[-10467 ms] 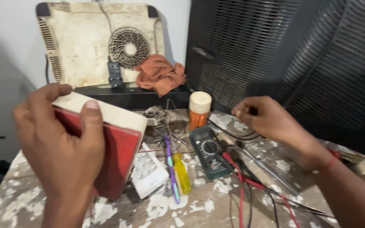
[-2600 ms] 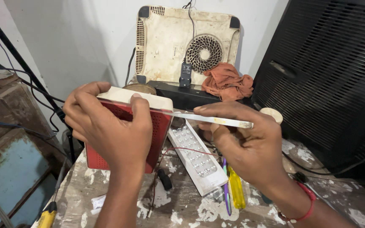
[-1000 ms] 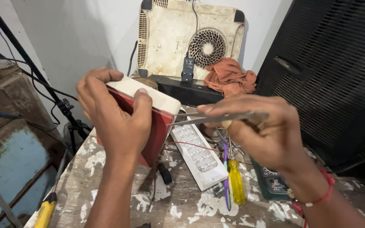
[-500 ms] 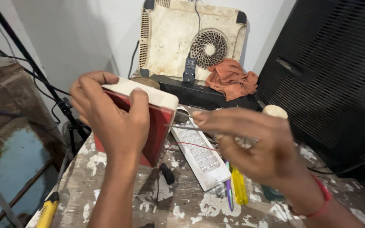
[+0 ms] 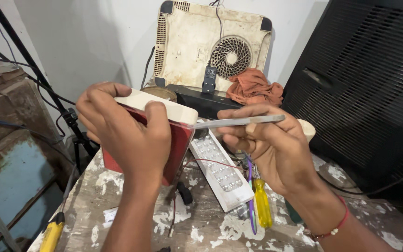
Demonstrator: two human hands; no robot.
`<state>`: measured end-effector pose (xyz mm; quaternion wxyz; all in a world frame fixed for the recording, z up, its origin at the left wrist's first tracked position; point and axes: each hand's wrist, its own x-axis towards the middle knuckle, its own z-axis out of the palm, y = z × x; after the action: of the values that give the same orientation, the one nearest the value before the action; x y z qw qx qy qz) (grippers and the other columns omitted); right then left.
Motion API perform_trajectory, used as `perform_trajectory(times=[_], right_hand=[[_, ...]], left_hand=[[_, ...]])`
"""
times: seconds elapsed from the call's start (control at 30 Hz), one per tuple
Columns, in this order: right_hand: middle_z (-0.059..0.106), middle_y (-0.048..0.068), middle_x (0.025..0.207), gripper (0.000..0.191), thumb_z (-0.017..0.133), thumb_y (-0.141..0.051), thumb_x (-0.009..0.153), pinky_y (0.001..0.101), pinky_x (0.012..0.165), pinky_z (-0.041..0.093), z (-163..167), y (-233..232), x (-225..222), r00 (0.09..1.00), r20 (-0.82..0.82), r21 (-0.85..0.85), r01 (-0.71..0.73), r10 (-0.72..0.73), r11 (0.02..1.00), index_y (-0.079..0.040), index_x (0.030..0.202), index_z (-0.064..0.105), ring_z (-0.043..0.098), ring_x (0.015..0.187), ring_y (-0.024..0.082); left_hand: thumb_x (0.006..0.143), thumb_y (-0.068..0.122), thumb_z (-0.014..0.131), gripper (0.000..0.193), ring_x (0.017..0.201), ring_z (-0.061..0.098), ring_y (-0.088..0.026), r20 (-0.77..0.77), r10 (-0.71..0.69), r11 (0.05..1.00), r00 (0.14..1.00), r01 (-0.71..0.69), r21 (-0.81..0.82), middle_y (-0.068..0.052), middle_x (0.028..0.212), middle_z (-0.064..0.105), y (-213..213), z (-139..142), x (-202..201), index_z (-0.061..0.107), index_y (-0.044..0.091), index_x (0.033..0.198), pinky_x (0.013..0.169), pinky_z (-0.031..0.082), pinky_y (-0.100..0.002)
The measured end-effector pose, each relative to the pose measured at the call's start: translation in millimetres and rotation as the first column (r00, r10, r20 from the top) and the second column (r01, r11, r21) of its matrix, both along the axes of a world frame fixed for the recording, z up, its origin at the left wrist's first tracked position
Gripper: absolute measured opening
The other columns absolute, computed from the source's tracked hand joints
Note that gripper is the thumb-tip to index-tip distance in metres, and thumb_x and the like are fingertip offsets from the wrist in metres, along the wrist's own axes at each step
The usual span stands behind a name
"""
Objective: The person unscrews and removes the red top cover of a set-top box, then works on the exposed circuit board inside, using a screwdriver and pliers to adjust and reposition components on the board while a multimeter sits on the bench.
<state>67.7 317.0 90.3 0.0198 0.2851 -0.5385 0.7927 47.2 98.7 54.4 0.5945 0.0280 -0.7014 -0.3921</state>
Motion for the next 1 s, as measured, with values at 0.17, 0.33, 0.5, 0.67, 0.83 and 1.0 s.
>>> perform_trajectory(times=[0.17,0.33,0.5,0.67,0.83,1.0], right_hand=[[0.066,0.032,0.124,0.024,0.053,0.001,0.097,0.0391,0.091,0.064,7.9,-2.6,3.9,0.998,-0.001,-0.036,-0.061,0.061,0.998,0.013,0.116,0.062,0.074,0.105,0.034],[0.074,0.027,0.111,0.027,0.064,-0.002,0.096,0.0357,0.081,0.068,9.4,-14.1,14.4,0.939,-0.213,0.194,0.312,-0.27,0.93,0.005,0.119,0.054,0.077,0.091,0.027],[0.078,0.024,0.109,0.025,0.064,-0.001,0.098,0.0311,0.084,0.065,5.7,-20.5,26.5,0.851,-0.411,0.271,0.456,-0.327,0.848,0.005,0.118,0.051,0.078,0.098,0.023],[0.076,0.024,0.111,0.021,0.063,0.0,0.1,0.0305,0.085,0.066,0.4,-22.0,26.4,0.809,-0.487,0.218,0.479,-0.33,0.851,0.004,0.116,0.05,0.078,0.101,0.022],[0.076,0.023,0.112,0.019,0.061,0.001,0.102,0.0289,0.085,0.067,-5.6,-21.4,25.9,0.75,-0.568,0.205,0.526,-0.338,0.825,0.004,0.117,0.049,0.078,0.104,0.023],[0.075,0.019,0.109,0.016,0.056,-0.001,0.106,0.0266,0.08,0.064,-9.0,-19.0,26.5,0.763,-0.559,0.195,0.502,-0.325,0.843,0.003,0.119,0.047,0.075,0.102,0.019]], left_hand=[[0.086,0.015,0.064,0.033,0.124,0.039,-0.036,0.069,0.056,0.998,0.996,-0.056,0.003,-0.017,0.126,0.042,-1.8,2.3,1.5,0.046,0.001,0.11,0.105,0.029,-0.054],[0.086,0.016,0.065,0.035,0.124,0.039,-0.036,0.081,0.059,0.998,0.995,-0.06,0.017,-0.017,0.127,0.042,-2.9,2.6,1.7,0.046,0.001,0.111,0.105,0.029,-0.055],[0.086,0.017,0.065,0.034,0.125,0.039,-0.036,0.078,0.061,0.998,0.995,-0.062,0.005,-0.017,0.125,0.041,-1.5,2.1,2.2,0.046,0.001,0.11,0.106,0.029,-0.055],[0.086,0.017,0.065,0.034,0.127,0.039,-0.035,0.054,0.075,0.997,0.996,-0.075,-0.014,-0.016,0.124,0.042,2.2,1.2,3.2,0.046,0.001,0.11,0.108,0.029,-0.055],[0.086,0.017,0.065,0.034,0.127,0.039,-0.035,0.067,0.065,0.998,0.996,-0.064,-0.012,-0.017,0.124,0.042,2.7,1.1,2.9,0.046,0.001,0.11,0.108,0.029,-0.055],[0.086,0.017,0.065,0.034,0.128,0.039,-0.035,0.06,0.061,0.998,0.996,-0.061,-0.012,-0.016,0.125,0.042,2.9,1.8,2.7,0.046,0.001,0.11,0.108,0.029,-0.055]])
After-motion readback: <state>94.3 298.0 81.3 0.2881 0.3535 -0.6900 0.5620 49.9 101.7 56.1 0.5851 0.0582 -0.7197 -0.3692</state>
